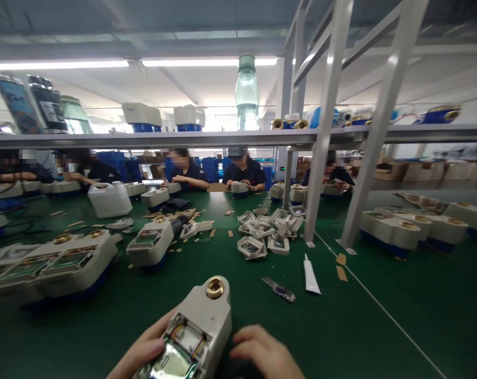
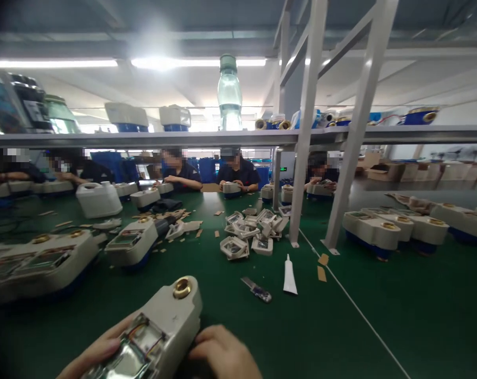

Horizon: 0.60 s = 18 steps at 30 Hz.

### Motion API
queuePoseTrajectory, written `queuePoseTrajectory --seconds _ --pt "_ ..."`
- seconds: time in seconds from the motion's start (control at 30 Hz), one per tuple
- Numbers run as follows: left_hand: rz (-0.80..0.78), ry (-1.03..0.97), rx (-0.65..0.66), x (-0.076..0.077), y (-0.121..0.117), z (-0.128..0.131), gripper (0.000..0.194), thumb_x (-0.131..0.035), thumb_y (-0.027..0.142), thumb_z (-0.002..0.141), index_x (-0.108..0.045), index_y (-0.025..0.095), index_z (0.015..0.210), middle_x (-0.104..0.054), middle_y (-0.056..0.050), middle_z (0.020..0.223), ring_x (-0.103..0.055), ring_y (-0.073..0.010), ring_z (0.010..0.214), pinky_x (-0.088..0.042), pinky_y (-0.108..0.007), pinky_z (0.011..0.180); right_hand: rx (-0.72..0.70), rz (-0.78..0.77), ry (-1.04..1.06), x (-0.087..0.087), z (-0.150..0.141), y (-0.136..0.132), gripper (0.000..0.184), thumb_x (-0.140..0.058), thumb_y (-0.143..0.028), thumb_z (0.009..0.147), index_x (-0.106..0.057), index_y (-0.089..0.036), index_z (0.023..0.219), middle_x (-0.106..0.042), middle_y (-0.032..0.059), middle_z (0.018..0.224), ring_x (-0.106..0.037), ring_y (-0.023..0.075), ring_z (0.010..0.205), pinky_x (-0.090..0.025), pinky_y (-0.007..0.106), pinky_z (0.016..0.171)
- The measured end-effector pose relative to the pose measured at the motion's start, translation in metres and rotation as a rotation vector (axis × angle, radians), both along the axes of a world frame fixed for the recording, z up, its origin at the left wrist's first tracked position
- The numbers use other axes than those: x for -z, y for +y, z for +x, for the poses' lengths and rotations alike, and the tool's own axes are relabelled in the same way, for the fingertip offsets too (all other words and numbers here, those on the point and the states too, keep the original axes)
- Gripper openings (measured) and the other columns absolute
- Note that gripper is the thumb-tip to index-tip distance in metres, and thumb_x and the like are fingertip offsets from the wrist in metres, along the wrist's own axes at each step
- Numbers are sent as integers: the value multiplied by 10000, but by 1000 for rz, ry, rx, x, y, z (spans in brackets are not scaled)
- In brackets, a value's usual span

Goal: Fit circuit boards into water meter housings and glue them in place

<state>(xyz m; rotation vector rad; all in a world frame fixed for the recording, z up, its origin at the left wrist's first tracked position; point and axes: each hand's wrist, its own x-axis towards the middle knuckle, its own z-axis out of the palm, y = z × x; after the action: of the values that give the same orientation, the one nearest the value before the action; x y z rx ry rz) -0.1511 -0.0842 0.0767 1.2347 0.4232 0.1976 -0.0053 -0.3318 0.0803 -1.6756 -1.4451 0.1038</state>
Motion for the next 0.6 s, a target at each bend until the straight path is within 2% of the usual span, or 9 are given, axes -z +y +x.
queuePoseTrajectory --seconds 0.07,0.1,0.13,0.2,0.3,0.37,0.47,0.53,0.6 --pt "-130 -122 185 -11 -4 13 626 -606 481 710 -626 212 1274 -705 -84 1186 -648 -341 1118 -487 -464 987 28 51 -19 -12 12 10 233 -553 -191 831 -601 -212 1058 -629 96 1092 -633 237 1028 -544 368 893" --pt "-126 -167 292 -15 -5 21 689 -620 456 687 -580 186 1319 -686 -101 1219 -640 -328 1133 -477 -443 993 44 70 -27 -19 20 13 249 -513 -156 859 -579 -212 1092 -597 106 1135 -600 235 1079 -514 384 935" --pt "-122 -164 334 -17 -5 30 745 -650 436 643 -566 150 1326 -683 -130 1213 -649 -335 1112 -488 -439 970 43 93 -38 -26 27 17 252 -493 -144 879 -563 -224 1107 -571 103 1159 -570 231 1114 -487 392 966" --pt "-113 -138 365 -19 -1 47 817 -699 413 572 -565 91 1312 -688 -177 1174 -666 -357 1066 -506 -448 926 1 120 -58 -41 42 26 265 -486 -140 899 -548 -251 1133 -541 86 1191 -536 221 1145 -455 394 997" --pt "-81 -114 362 -18 7 58 801 -736 403 550 -602 61 1262 -700 -196 1128 -678 -374 1019 -507 -486 912 -90 107 -66 -62 56 44 238 -481 -154 919 -571 -269 1108 -556 63 1192 -542 211 1135 -479 367 963" --pt "-37 -123 279 -18 9 52 712 -733 419 624 -623 78 1239 -696 -187 1150 -667 -367 1050 -488 -502 948 -151 44 -88 -75 57 56 235 -489 -174 925 -584 -269 1118 -580 56 1206 -561 209 1129 -501 359 945" --pt "73 -174 18 -19 5 26 491 -613 437 837 -634 141 1228 -641 -147 1281 -598 -314 1188 -425 -472 1049 -211 -63 -150 -88 52 70 255 -527 -231 919 -589 -263 1164 -598 54 1254 -552 223 1184 -490 387 996" --pt "162 -202 -160 -19 -2 2 400 -541 422 912 -645 169 1205 -613 -121 1328 -559 -283 1237 -393 -439 1090 -214 -74 -164 -90 48 76 262 -526 -271 926 -587 -267 1181 -591 48 1289 -527 223 1231 -481 394 1021" --pt "246 -201 -286 -18 -11 -21 352 -556 394 920 -659 177 1177 -621 -107 1317 -544 -268 1250 -371 -409 1115 -206 -37 -172 -87 44 80 255 -503 -278 938 -586 -274 1179 -589 39 1301 -522 215 1242 -486 394 1024"
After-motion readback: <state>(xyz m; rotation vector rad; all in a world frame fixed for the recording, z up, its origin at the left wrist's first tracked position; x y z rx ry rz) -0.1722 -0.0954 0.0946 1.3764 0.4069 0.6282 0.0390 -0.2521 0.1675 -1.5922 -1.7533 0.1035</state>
